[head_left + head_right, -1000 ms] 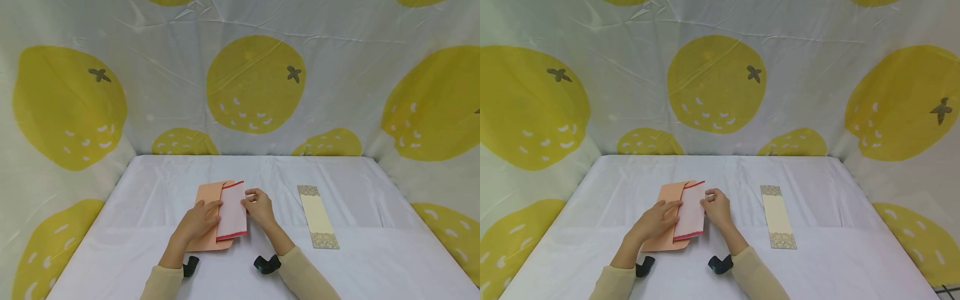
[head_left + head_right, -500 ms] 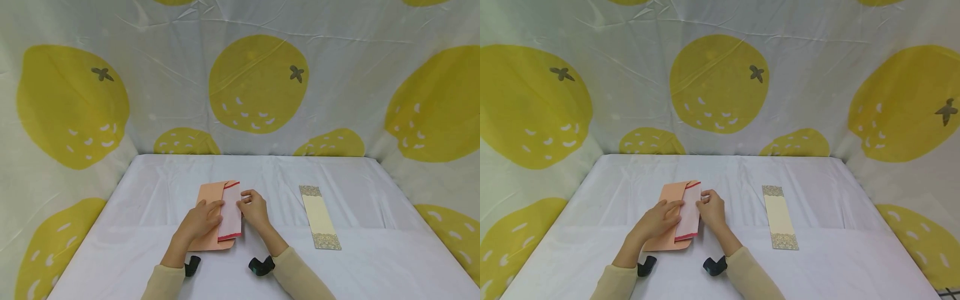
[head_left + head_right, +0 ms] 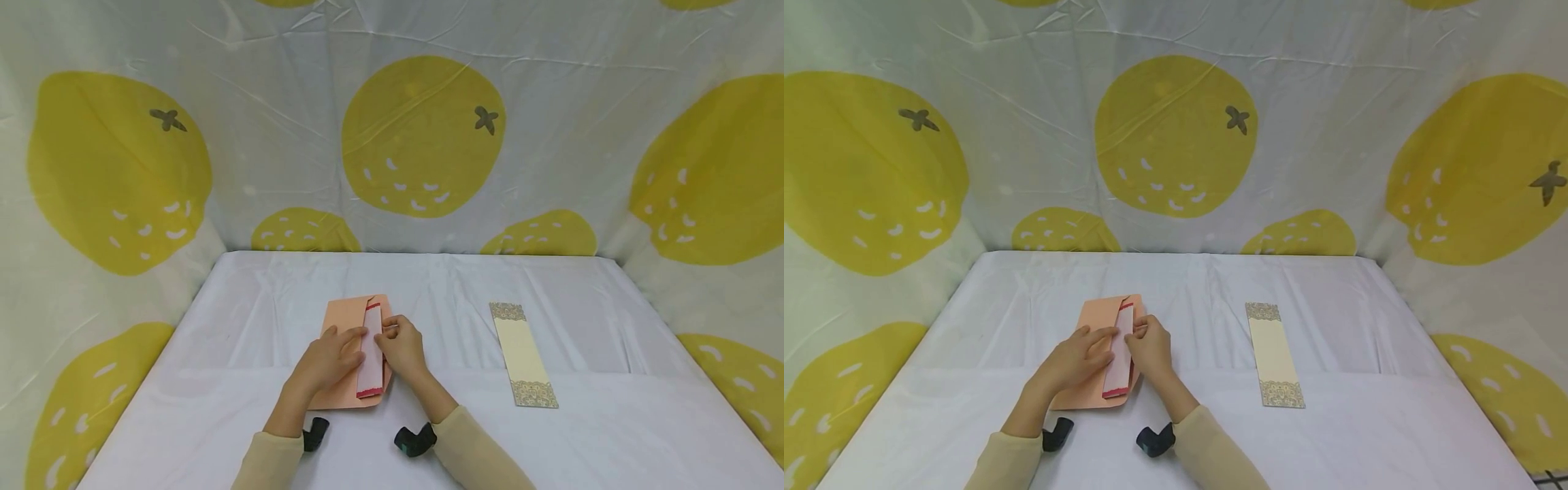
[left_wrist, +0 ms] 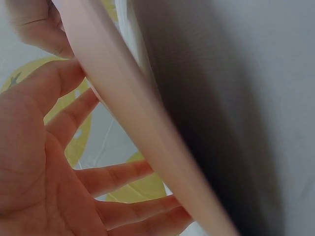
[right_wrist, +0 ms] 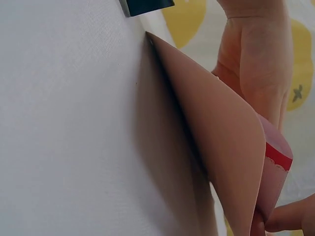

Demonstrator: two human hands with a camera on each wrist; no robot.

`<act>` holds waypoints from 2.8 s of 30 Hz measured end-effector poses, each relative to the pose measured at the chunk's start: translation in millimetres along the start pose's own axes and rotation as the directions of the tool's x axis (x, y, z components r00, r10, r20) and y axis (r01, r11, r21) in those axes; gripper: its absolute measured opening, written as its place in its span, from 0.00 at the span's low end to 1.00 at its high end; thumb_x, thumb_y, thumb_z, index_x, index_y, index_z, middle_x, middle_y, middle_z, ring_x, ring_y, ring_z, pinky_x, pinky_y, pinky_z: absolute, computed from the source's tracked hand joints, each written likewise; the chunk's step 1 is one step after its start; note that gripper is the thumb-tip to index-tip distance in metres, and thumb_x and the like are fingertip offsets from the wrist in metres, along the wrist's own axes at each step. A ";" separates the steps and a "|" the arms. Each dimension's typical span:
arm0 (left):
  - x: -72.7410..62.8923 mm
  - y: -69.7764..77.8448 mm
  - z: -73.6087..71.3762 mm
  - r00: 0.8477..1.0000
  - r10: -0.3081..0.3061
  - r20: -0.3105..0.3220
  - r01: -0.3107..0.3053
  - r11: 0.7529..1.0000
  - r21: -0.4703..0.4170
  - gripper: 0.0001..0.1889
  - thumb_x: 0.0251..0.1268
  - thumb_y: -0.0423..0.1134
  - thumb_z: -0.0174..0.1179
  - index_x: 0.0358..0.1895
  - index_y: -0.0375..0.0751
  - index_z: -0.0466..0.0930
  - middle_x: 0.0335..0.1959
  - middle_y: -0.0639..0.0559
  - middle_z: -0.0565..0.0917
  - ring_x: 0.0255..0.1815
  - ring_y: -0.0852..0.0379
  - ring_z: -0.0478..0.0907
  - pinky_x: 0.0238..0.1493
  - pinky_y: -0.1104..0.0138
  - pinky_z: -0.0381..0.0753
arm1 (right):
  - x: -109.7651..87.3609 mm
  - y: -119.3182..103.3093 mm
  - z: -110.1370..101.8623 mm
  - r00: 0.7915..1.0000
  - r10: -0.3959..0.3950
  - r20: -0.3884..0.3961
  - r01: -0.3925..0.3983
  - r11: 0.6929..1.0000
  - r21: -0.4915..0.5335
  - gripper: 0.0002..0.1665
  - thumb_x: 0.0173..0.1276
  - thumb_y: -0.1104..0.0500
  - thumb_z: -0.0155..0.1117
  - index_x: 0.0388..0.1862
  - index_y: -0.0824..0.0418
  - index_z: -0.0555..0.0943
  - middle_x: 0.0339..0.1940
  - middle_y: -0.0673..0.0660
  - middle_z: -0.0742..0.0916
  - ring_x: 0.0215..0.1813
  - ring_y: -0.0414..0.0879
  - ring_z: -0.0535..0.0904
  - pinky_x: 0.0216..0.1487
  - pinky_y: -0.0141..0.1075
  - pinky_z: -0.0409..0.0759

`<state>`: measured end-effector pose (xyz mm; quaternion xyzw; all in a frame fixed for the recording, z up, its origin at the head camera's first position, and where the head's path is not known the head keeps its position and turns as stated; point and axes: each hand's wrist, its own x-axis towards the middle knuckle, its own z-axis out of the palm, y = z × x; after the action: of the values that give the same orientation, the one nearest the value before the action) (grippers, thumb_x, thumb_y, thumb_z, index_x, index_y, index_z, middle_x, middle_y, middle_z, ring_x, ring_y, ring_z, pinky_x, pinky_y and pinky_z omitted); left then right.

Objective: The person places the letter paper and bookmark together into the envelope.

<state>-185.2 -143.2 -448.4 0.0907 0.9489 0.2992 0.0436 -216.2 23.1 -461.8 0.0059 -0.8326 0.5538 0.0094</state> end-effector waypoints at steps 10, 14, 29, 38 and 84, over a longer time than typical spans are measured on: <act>0.3 1.2 -0.5 1.000 -0.006 0.004 0.006 1.000 0.001 0.23 0.66 0.47 0.60 0.65 0.54 0.75 0.65 0.28 0.68 0.58 0.24 0.70 0.52 0.37 0.72 | -0.1 0.0 5.2 0.998 0.014 -0.054 -0.012 1.000 0.028 0.15 0.61 0.68 0.68 0.46 0.68 0.78 0.26 0.55 0.83 0.25 0.42 0.77 0.25 0.33 0.76; 0.2 0.4 -0.6 1.000 -0.006 0.002 0.006 1.000 0.004 0.23 0.66 0.46 0.60 0.65 0.54 0.75 0.65 0.27 0.68 0.58 0.23 0.70 0.51 0.38 0.72 | 0.3 0.3 10.0 0.998 0.011 -0.063 -0.009 0.999 0.041 0.15 0.60 0.68 0.68 0.46 0.69 0.78 0.26 0.56 0.83 0.26 0.43 0.77 0.26 0.33 0.77; 1.1 0.3 -0.7 0.999 0.030 -0.017 -0.030 1.000 0.010 0.22 0.66 0.46 0.60 0.64 0.52 0.77 0.63 0.25 0.69 0.56 0.24 0.72 0.52 0.38 0.72 | -2.2 -0.2 24.6 0.998 0.018 -0.066 -0.014 0.998 0.057 0.15 0.59 0.68 0.67 0.45 0.69 0.78 0.26 0.55 0.83 0.24 0.41 0.78 0.24 0.33 0.78; 0.5 0.6 -1.5 0.999 0.037 -0.023 -0.036 0.999 0.026 0.22 0.66 0.45 0.60 0.63 0.52 0.77 0.63 0.24 0.69 0.55 0.22 0.72 0.51 0.38 0.73 | -1.0 1.7 27.8 0.999 0.032 -0.032 -0.029 0.996 0.082 0.14 0.62 0.68 0.65 0.46 0.70 0.77 0.25 0.55 0.83 0.19 0.40 0.78 0.22 0.32 0.78; -0.3 1.3 -1.0 0.999 -0.030 0.011 0.030 0.999 0.017 0.24 0.67 0.47 0.59 0.66 0.55 0.74 0.67 0.27 0.66 0.58 0.23 0.70 0.53 0.37 0.71 | -18.9 -2.9 -25.8 0.983 0.095 0.159 -0.117 0.984 0.132 0.09 0.66 0.64 0.59 0.41 0.69 0.78 0.25 0.59 0.86 0.21 0.45 0.83 0.26 0.37 0.82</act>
<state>-184.8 -142.8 -446.9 0.0786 0.9524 0.2899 0.0524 -197.0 45.7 -449.5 0.0043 -0.7887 0.6090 -0.0839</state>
